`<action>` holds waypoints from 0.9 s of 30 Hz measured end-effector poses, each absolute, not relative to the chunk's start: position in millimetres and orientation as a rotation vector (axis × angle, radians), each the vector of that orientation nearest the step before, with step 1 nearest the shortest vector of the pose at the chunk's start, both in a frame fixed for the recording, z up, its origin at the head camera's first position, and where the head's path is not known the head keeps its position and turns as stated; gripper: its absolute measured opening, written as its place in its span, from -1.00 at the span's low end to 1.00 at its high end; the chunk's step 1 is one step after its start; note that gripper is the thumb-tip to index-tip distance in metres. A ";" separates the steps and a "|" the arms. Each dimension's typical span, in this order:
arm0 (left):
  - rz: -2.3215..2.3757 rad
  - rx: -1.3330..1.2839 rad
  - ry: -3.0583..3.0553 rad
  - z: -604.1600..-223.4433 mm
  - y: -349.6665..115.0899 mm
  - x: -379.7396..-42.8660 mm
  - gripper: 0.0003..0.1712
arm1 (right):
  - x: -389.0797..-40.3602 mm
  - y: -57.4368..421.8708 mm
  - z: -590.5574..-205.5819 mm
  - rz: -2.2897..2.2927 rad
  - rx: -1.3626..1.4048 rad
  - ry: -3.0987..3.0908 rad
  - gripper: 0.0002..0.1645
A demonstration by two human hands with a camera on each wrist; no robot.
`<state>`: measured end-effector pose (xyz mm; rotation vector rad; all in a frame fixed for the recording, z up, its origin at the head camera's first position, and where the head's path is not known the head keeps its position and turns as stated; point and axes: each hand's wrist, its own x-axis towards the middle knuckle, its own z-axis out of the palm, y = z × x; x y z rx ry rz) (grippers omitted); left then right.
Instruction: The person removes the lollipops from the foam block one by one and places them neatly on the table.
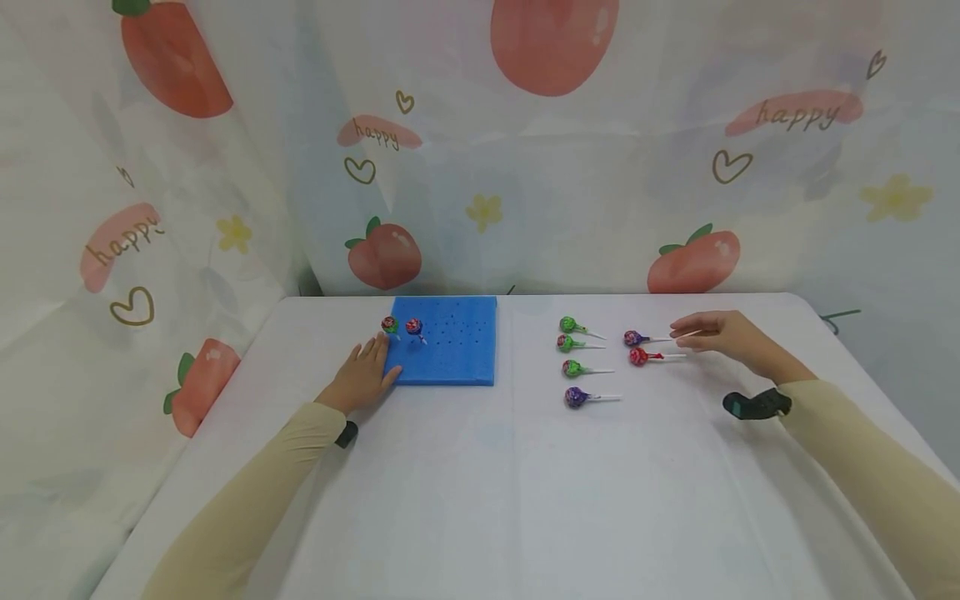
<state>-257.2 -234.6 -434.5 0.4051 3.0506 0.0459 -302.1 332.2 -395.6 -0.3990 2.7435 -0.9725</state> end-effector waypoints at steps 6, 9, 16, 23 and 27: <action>0.041 0.396 3.042 -434.0 -234.3 -257.2 -0.20 | -306.4 315.6 -380.3 -1.014 -0.518 2.722 -0.42; 0.037 0.396 3.043 -433.8 -234.1 -256.9 -0.20 | -310.1 303.9 -372.0 -1.047 -0.575 2.696 -0.45; 0.033 0.405 3.055 -434.3 -234.6 -257.5 -0.21 | -320.8 267.0 -351.8 -1.042 -0.648 2.646 -0.43; 0.018 0.388 3.049 -436.8 -235.1 -259.2 -0.20 | -331.7 221.1 -338.0 -1.102 -0.692 2.569 -0.49; 0.001 0.376 3.045 -437.1 -234.4 -258.8 -0.19 | -338.6 195.1 -334.6 -1.189 -0.731 2.512 -0.53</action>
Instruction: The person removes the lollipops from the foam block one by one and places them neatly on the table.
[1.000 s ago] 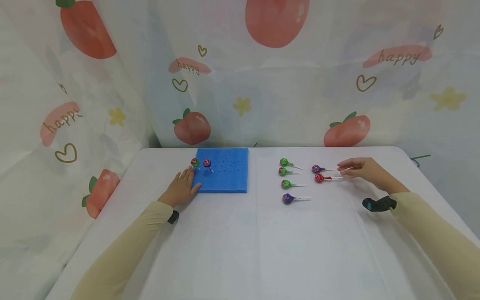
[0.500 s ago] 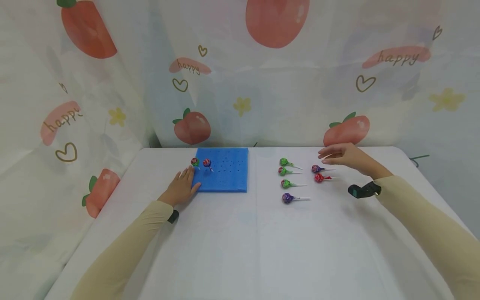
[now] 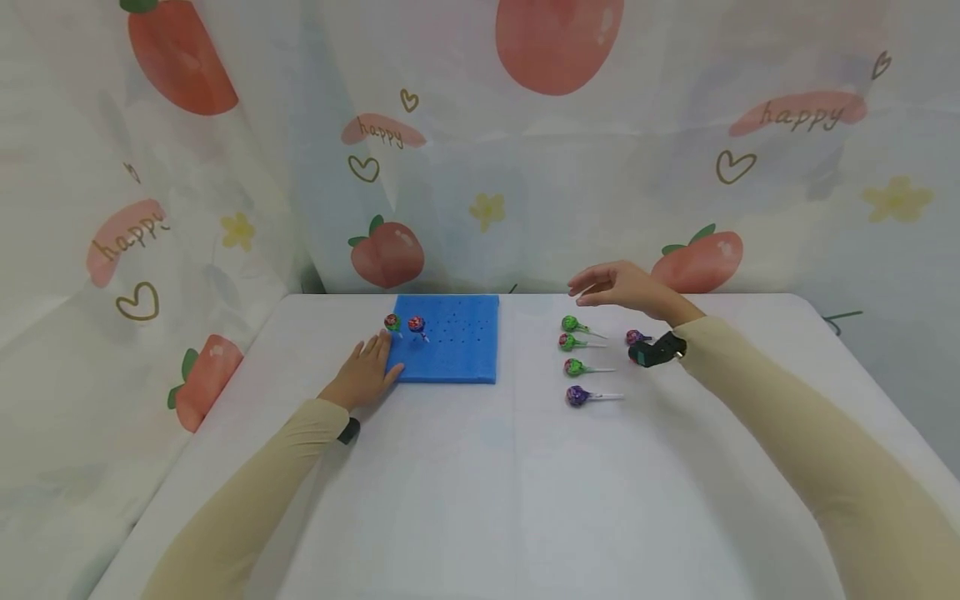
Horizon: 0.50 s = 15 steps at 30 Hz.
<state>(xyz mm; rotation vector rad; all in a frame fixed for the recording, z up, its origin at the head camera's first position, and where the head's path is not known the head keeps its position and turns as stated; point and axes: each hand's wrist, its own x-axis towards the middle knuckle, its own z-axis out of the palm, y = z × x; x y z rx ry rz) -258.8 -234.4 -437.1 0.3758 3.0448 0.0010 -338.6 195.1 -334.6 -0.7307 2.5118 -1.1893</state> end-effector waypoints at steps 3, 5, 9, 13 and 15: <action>-0.004 0.375 3.046 -436.8 -233.8 -258.2 -0.19 | -344.1 177.0 -336.2 -1.223 -0.772 2.489 -0.55; -0.001 0.374 3.047 -436.5 -234.4 -258.1 -0.19 | -348.2 164.5 -339.0 -1.234 -0.805 2.475 -0.55; 0.011 0.376 3.050 -436.2 -234.8 -258.7 -0.20 | -354.5 139.7 -345.6 -1.253 -0.840 2.437 -0.53; 0.019 0.376 3.046 -437.4 -234.9 -260.1 -0.20 | -356.0 116.1 -350.7 -1.283 -0.852 2.385 -0.51; 0.023 0.370 3.039 -438.4 -235.3 -260.8 -0.20 | -355.4 105.0 -353.3 -1.306 -0.855 2.360 -0.51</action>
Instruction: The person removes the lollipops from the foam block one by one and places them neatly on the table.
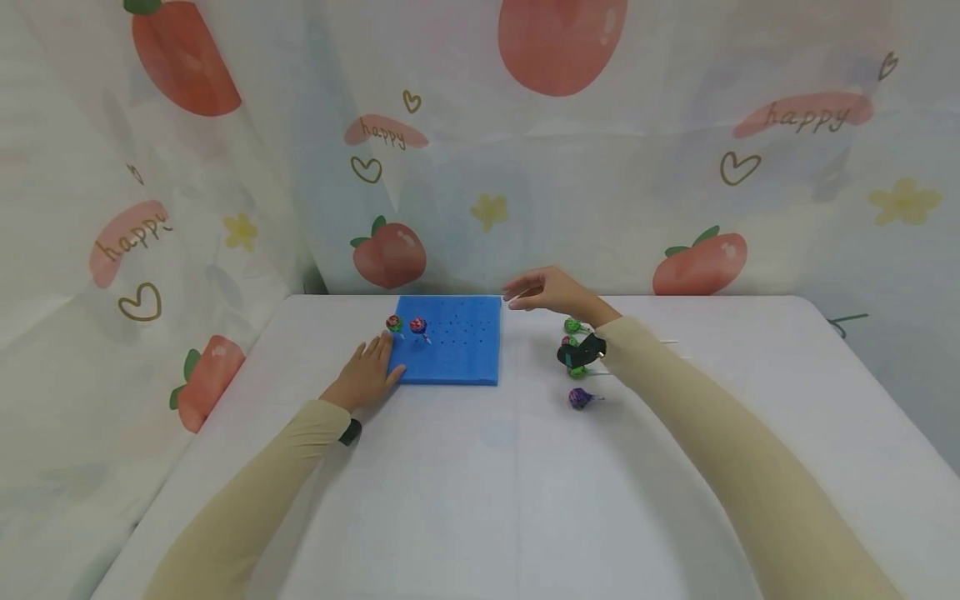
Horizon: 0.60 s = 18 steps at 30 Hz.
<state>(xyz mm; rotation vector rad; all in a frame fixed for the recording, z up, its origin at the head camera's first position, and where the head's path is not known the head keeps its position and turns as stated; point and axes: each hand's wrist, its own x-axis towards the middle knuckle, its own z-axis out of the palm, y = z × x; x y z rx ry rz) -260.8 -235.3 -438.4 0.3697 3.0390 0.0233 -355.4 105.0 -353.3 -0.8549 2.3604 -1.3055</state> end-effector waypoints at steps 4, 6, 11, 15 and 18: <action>0.032 0.366 3.035 -440.7 -236.3 -262.2 -0.20 | -356.1 84.9 -360.6 -1.360 -0.882 2.301 -0.48; 0.040 0.373 3.040 -441.4 -236.2 -262.7 -0.20 | -356.2 75.4 -364.2 -1.375 -0.893 2.290 -0.46; 0.051 0.373 3.044 -441.6 -236.3 -262.7 -0.20 | -356.2 50.8 -373.5 -1.387 -0.872 2.286 -0.40; 0.034 0.367 3.042 -441.4 -236.8 -262.7 -0.20 | -357.2 31.4 -383.1 -1.415 -0.842 2.244 -0.39; 0.020 0.361 3.038 -441.7 -237.3 -263.5 -0.19 | -356.5 18.2 -389.0 -1.430 -0.849 2.222 -0.40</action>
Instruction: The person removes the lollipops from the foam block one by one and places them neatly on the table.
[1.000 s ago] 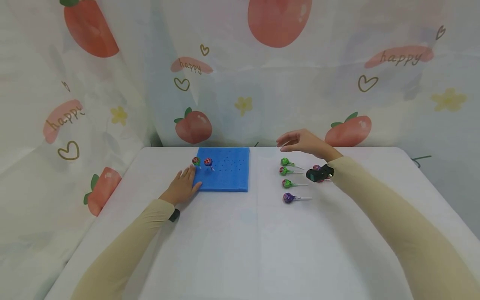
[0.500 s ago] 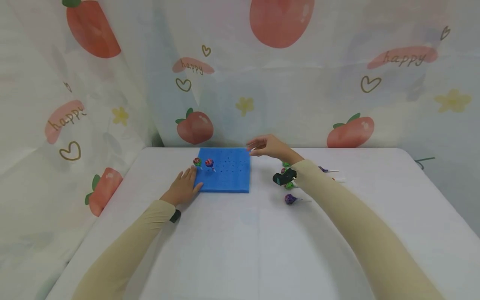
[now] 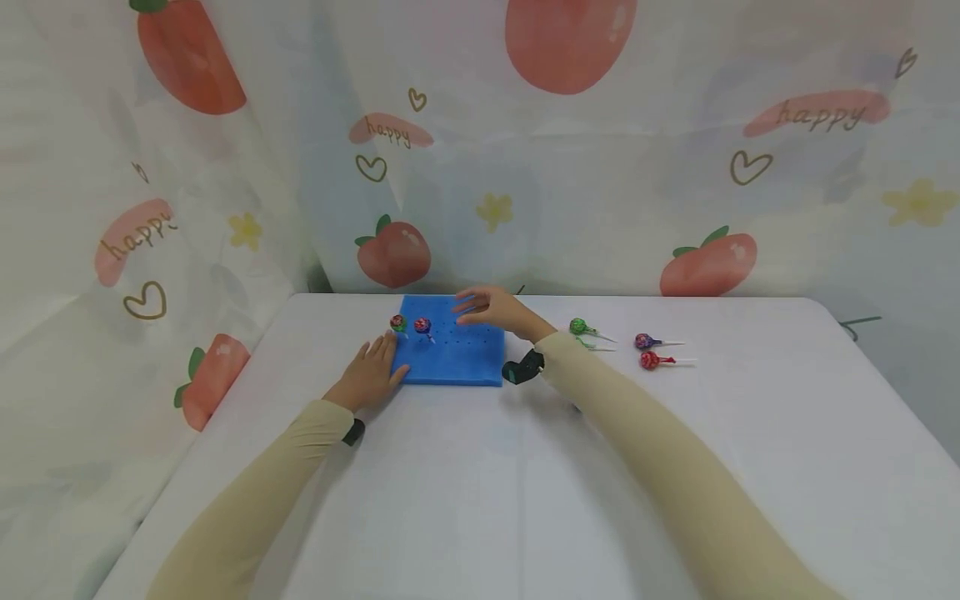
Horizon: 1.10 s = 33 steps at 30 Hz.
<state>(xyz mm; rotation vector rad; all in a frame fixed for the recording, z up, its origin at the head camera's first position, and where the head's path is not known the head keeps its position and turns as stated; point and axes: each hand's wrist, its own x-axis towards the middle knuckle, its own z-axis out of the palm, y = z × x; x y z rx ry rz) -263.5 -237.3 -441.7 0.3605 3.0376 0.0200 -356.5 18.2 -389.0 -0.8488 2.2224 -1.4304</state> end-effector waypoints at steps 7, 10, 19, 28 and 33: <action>-0.012 0.350 3.027 -443.4 -237.7 -266.1 -0.18 | -353.3 -5.7 -403.2 -1.464 -0.856 2.201 -0.41; -0.012 0.353 3.025 -443.5 -237.9 -266.3 -0.18 | -352.4 -13.8 -409.3 -1.464 -0.836 2.208 -0.41; -0.013 0.351 3.020 -441.8 -238.2 -265.4 -0.18 | -351.9 -29.0 -420.8 -1.443 -0.820 2.249 -0.48; -0.022 0.365 3.037 -444.3 -238.6 -267.0 -0.19 | -355.9 -36.7 -431.0 -1.427 -0.832 2.290 -0.51; -0.034 0.351 3.035 -444.6 -238.5 -267.0 -0.18 | -356.6 -40.9 -433.1 -1.437 -0.817 2.309 -0.57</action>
